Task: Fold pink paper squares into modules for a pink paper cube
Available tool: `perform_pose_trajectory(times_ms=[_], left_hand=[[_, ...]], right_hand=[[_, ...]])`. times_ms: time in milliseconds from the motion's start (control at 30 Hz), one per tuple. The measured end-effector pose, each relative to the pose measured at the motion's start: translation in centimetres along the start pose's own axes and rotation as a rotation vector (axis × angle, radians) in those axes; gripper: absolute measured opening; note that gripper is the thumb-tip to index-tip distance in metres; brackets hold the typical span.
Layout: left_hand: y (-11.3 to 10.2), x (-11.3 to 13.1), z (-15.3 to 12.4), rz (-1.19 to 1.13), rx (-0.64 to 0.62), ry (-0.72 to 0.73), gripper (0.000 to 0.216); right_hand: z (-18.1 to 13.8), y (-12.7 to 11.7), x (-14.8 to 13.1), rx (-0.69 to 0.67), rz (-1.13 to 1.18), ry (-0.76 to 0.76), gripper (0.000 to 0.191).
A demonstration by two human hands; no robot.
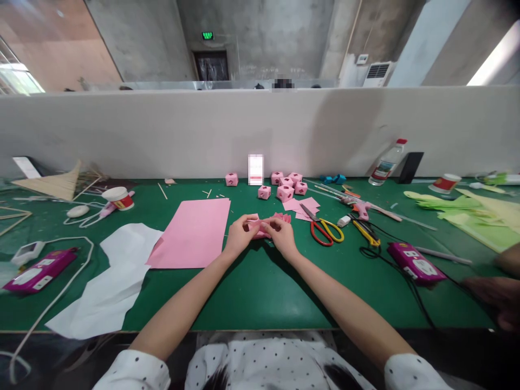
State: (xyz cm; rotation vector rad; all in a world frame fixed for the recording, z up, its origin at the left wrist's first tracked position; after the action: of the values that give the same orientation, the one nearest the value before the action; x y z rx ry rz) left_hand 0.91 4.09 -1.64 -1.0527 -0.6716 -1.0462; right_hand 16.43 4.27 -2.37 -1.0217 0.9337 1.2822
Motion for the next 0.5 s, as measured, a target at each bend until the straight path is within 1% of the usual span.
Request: perform_pose_trajectory(times_ms=[100, 233, 300, 367, 433, 500], left_hand=[[0.4, -0.4, -0.1, -0.041, 0.034, -0.024, 0.027], [0.4, -0.2, -0.1, -0.059, 0.014, -0.024, 0.022], [0.2, -0.1, 0.0, -0.048, 0.018, -0.021, 0.021], [-0.1, 0.0, 0.2, -0.063, 0.028, -0.016, 0.021], [-0.3, 0.2, 0.2, -0.078, 0.019, 0.002, 0.021], [-0.6, 0.4, 0.3, -0.065, -0.002, 0.027, 0.021]], right_hand=[[-0.1, 0.1, 0.2, 0.012, -0.063, -0.029, 0.026], [-0.4, 0.2, -0.3, 0.032, -0.166, -0.091, 0.024], [-0.2, 0.0, -0.7, 0.024, -0.188, -0.096, 0.026], [0.1, -0.3, -0.8, -0.032, -0.121, -0.035, 0.035], [0.5, -0.7, -0.8, -0.122, 0.025, 0.077, 0.044], [0.8, -1.1, -0.6, -0.203, 0.136, 0.165, 0.043]])
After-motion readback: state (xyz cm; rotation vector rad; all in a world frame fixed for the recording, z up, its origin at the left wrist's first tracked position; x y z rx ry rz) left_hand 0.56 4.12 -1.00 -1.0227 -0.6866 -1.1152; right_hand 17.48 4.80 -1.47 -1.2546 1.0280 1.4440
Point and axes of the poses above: each hand's wrist, its own z-axis towards the middle knuckle, its own y-axis out of the palm, x = y × z, the point moved 2 cm from there along z, towards the middle knuckle, and after that the axes turned 3 degrees about y, right-handed, at the moved point
